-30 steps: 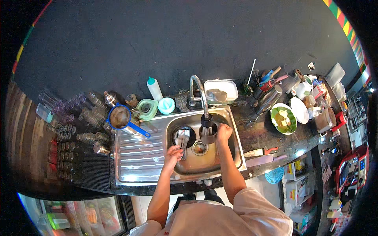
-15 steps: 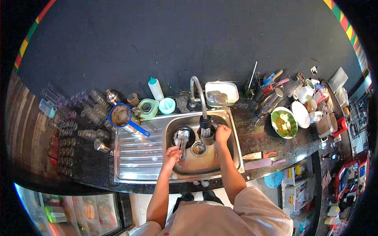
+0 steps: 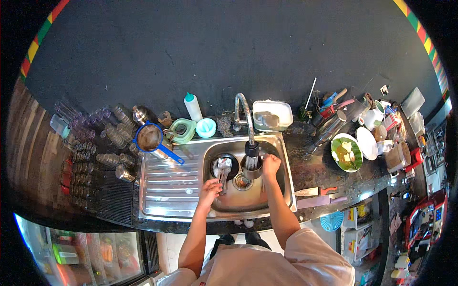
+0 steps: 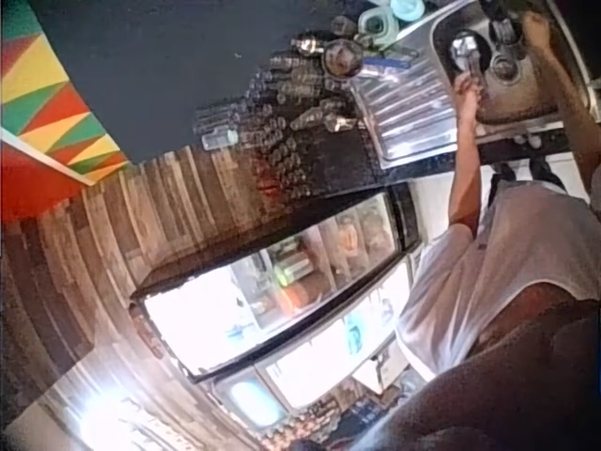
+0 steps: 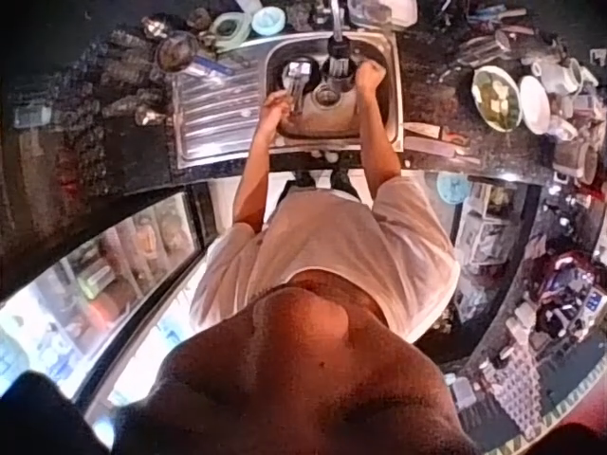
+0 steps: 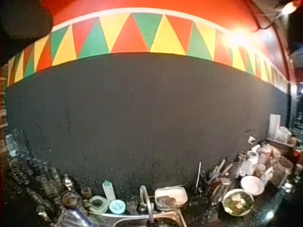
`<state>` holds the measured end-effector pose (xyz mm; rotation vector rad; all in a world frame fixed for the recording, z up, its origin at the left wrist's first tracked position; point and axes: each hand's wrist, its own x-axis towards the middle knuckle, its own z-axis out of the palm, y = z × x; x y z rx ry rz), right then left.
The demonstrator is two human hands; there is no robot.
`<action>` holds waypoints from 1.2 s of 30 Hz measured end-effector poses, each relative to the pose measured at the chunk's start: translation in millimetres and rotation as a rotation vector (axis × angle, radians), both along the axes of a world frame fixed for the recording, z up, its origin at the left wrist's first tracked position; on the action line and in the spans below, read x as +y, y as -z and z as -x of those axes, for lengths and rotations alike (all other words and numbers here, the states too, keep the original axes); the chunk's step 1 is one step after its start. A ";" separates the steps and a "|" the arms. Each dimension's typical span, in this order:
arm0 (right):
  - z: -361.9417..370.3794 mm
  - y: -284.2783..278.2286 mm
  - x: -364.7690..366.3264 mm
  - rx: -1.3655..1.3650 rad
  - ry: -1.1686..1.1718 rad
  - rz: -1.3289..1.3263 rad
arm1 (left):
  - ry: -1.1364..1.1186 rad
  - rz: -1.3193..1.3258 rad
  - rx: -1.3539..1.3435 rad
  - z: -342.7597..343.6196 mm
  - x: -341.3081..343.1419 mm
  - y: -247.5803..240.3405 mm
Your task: Washing glasses and mugs in a service sink.
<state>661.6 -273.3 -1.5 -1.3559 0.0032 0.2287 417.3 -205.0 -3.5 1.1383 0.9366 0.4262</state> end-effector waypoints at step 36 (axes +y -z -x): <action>8.2 9.7 -7.1 -0.012 -0.070 0.056 | 0.173 0.035 0.026 -20.7 11.3 -1.1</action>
